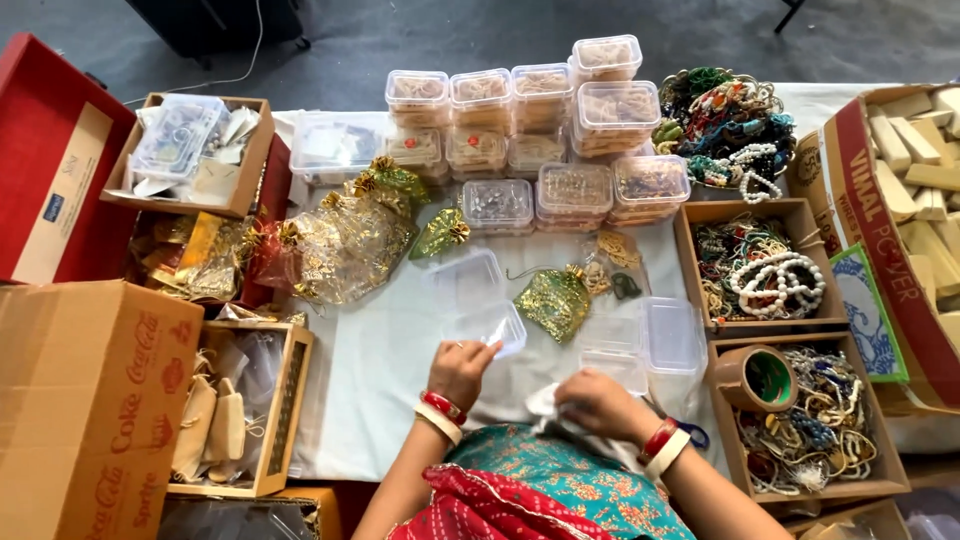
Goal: Packing jewelry items and craft supplies into small plastic containers.
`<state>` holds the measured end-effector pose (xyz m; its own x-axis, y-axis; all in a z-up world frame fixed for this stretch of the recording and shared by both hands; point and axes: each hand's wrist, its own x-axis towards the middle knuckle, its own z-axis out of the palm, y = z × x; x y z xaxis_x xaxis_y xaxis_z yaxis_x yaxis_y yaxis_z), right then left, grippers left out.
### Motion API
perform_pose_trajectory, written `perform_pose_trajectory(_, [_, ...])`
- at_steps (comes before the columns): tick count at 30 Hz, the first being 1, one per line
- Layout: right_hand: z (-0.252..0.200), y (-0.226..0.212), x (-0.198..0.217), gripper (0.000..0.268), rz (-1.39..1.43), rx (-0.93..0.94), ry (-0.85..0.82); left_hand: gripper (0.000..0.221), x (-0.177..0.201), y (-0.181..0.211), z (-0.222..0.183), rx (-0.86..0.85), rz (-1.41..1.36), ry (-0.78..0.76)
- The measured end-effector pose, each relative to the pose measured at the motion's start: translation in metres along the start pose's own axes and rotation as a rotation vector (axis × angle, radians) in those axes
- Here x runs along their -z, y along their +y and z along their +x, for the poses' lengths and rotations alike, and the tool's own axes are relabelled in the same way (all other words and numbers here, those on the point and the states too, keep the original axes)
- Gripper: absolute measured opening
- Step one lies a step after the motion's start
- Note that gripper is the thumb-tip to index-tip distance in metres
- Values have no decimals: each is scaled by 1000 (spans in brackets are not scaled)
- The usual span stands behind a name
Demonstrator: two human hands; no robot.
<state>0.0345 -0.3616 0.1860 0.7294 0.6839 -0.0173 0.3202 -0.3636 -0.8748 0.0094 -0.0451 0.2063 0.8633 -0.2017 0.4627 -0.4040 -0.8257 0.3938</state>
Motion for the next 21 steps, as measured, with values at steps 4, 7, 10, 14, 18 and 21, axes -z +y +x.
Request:
perform_pose_trajectory(4, [6, -63, 11, 13, -614, 182, -261, 27, -33, 3, -28, -81, 42, -59])
perform_pose_trajectory(7, [20, -48, 15, 34, -516, 136, -250, 20, -36, 7, -41, -48, 2, -94])
perform_pose_trajectory(10, [46, -6, 22, 23, -415, -30, 233, 17, -41, 5, -48, 26, -60, -119])
perform_pose_trajectory(14, [87, 54, 33, 41, -539, -318, 549, 16, -37, 5, -44, 107, -113, -67])
perform_pose_trajectory(18, [114, 91, 35, 48, -394, -639, 532, 22, -35, 5, -40, 178, -179, -10])
perform_pose_trajectory(21, [125, 73, 33, 46, -444, -748, 473, 26, -34, 6, -36, 269, -264, 28])
